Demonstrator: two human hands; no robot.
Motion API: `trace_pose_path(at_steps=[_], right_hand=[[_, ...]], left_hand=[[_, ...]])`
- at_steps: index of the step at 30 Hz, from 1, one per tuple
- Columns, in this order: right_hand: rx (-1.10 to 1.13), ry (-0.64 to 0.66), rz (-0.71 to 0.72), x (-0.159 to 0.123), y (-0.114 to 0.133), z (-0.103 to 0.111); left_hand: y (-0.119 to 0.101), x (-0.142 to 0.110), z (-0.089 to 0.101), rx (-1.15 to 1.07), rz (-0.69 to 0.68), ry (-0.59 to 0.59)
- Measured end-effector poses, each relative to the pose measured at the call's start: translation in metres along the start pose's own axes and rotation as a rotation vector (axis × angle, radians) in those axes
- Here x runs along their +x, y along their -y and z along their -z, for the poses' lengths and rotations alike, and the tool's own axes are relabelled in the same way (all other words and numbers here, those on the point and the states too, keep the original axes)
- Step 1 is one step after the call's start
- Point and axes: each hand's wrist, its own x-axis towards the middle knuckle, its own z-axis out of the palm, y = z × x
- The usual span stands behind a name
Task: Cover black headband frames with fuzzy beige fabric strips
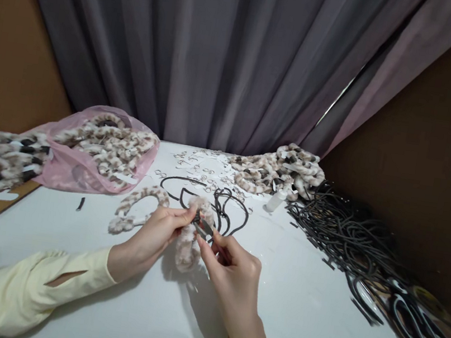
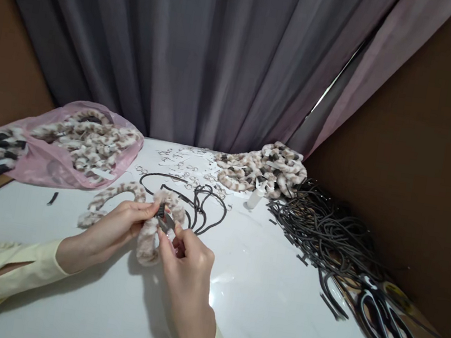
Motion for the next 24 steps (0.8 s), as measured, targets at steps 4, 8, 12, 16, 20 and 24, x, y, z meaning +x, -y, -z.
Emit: trace_pose_path(at_steps=[4, 8, 12, 16, 20, 24], right_hand=[[-0.010, -0.006, -0.011, -0.003, 0.003, -0.003], [-0.016, 0.018, -0.033, -0.004, 0.007, -0.005], [-0.041, 0.019, -0.025, -0.003, 0.008, -0.007], [-0.036, -0.015, 0.010, -0.002, 0.006, -0.007], [0.006, -0.023, -0.008, 0.000, 0.004, -0.004], [0.027, -0.015, -0.054, 0.001, 0.001, -0.003]], left_hand=[[0.004, -0.004, -0.004, -0.050, -0.031, -0.070], [0.009, -0.006, -0.004, -0.067, -0.106, -0.142], [0.011, -0.004, -0.002, -0.045, -0.153, -0.161], [0.007, -0.004, -0.003, -0.048, -0.122, -0.104], [0.003, -0.004, -0.003, -0.052, -0.080, -0.054], [0.002, -0.003, -0.002, -0.063, -0.084, -0.033]])
